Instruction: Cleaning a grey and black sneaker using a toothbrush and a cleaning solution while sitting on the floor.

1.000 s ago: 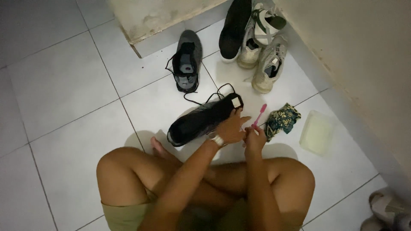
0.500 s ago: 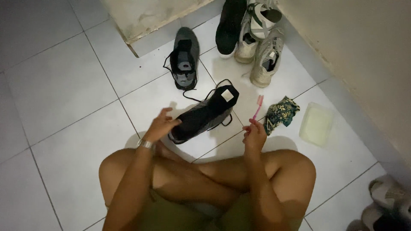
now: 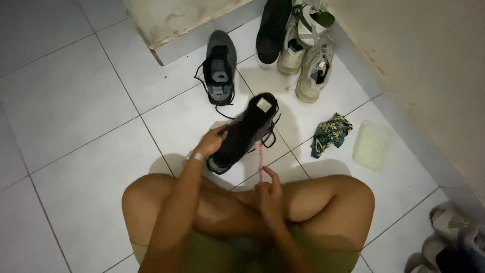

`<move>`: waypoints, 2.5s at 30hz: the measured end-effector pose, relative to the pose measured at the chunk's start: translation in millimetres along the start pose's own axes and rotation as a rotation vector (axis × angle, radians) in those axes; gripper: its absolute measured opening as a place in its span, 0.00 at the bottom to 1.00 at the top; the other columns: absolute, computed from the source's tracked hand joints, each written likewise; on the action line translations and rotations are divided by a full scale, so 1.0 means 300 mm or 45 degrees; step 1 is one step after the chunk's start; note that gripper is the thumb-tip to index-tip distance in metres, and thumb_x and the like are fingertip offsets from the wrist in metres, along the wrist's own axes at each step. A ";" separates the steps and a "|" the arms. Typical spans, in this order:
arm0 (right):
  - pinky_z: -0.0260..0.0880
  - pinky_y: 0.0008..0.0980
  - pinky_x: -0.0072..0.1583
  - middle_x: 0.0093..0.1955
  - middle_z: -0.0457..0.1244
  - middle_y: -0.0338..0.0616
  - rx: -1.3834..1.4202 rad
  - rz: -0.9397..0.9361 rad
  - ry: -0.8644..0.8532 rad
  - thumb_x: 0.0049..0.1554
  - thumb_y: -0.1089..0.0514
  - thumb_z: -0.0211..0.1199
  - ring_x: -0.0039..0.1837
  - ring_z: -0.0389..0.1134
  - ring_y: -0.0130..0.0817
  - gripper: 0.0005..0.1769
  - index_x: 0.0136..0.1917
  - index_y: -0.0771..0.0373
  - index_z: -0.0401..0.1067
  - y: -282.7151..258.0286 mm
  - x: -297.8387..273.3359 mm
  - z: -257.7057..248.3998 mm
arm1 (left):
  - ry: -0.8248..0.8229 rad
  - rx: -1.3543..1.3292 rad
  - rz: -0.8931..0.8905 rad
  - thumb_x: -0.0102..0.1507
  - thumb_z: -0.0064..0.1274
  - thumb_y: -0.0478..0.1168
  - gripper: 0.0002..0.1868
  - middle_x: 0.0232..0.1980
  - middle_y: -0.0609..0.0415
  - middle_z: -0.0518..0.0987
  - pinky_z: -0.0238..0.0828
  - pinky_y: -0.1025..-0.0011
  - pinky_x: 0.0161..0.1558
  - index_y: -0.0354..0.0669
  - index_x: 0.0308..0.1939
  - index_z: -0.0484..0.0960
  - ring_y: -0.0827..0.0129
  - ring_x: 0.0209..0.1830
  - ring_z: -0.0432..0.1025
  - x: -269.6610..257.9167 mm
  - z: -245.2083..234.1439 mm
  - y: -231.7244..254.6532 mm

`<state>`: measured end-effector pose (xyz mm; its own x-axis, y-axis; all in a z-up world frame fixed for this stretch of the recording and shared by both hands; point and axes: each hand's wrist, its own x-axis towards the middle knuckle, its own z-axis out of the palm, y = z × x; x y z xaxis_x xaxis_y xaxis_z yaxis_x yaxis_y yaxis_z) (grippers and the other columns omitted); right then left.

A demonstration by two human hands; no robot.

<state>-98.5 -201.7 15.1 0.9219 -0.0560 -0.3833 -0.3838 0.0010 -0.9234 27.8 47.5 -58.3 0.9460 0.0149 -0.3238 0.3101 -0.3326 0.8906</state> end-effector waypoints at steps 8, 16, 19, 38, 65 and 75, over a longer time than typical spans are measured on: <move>0.72 0.31 0.39 0.36 0.66 0.49 0.015 0.127 -0.153 0.61 0.66 0.51 0.36 0.68 0.35 0.23 0.68 0.56 0.67 0.027 0.014 0.062 | 0.255 -0.802 -0.337 0.73 0.39 0.59 0.35 0.72 0.37 0.67 0.68 0.52 0.62 0.41 0.77 0.59 0.47 0.67 0.66 -0.127 0.121 0.160; 0.72 0.35 0.45 0.37 0.69 0.49 -0.378 -0.066 -0.168 0.62 0.61 0.55 0.40 0.68 0.37 0.19 0.66 0.58 0.70 -0.229 -0.051 0.014 | 0.350 -1.545 -0.051 0.71 0.48 0.52 0.25 0.66 0.42 0.75 0.65 0.50 0.68 0.42 0.68 0.72 0.52 0.66 0.70 -0.139 0.254 0.137; 0.72 0.36 0.45 0.38 0.70 0.51 -0.522 -0.173 -0.195 0.64 0.57 0.53 0.41 0.70 0.39 0.16 0.64 0.56 0.69 -0.213 -0.041 0.039 | 0.310 -1.688 -0.050 0.70 0.48 0.54 0.21 0.60 0.48 0.80 0.65 0.54 0.69 0.48 0.61 0.77 0.58 0.61 0.73 -0.186 0.281 0.238; 0.67 0.43 0.45 0.37 0.61 0.53 -0.984 -0.813 0.121 0.61 0.62 0.48 0.42 0.65 0.53 0.05 0.51 0.59 0.64 -0.204 -0.031 0.202 | 0.431 -2.001 -0.171 0.65 0.54 0.58 0.25 0.44 0.45 0.84 0.73 0.59 0.60 0.38 0.48 0.84 0.57 0.46 0.79 -0.084 0.374 -0.012; 0.74 0.55 0.57 0.53 0.70 0.63 -0.619 -0.158 -0.101 0.59 0.58 0.51 0.57 0.72 0.62 0.19 0.62 0.59 0.70 -0.162 0.013 0.277 | 0.418 -1.904 -0.179 0.63 0.56 0.62 0.23 0.44 0.61 0.84 0.69 0.82 0.38 0.53 0.52 0.83 0.74 0.36 0.76 -0.085 0.297 0.055; 0.73 0.53 0.58 0.54 0.70 0.62 -0.482 -0.287 -0.024 0.57 0.62 0.54 0.59 0.70 0.64 0.16 0.58 0.61 0.74 -0.116 0.070 0.285 | 0.265 -1.716 -0.154 0.69 0.47 0.61 0.25 0.51 0.58 0.83 0.76 0.82 0.48 0.57 0.64 0.78 0.77 0.45 0.78 -0.066 0.306 0.051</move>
<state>-61.3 -117.6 37.3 0.9843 0.0050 -0.1764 -0.1617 -0.3750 -0.9128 5.2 -44.6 -67.6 0.8660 0.1582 -0.4743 0.1284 0.8464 0.5168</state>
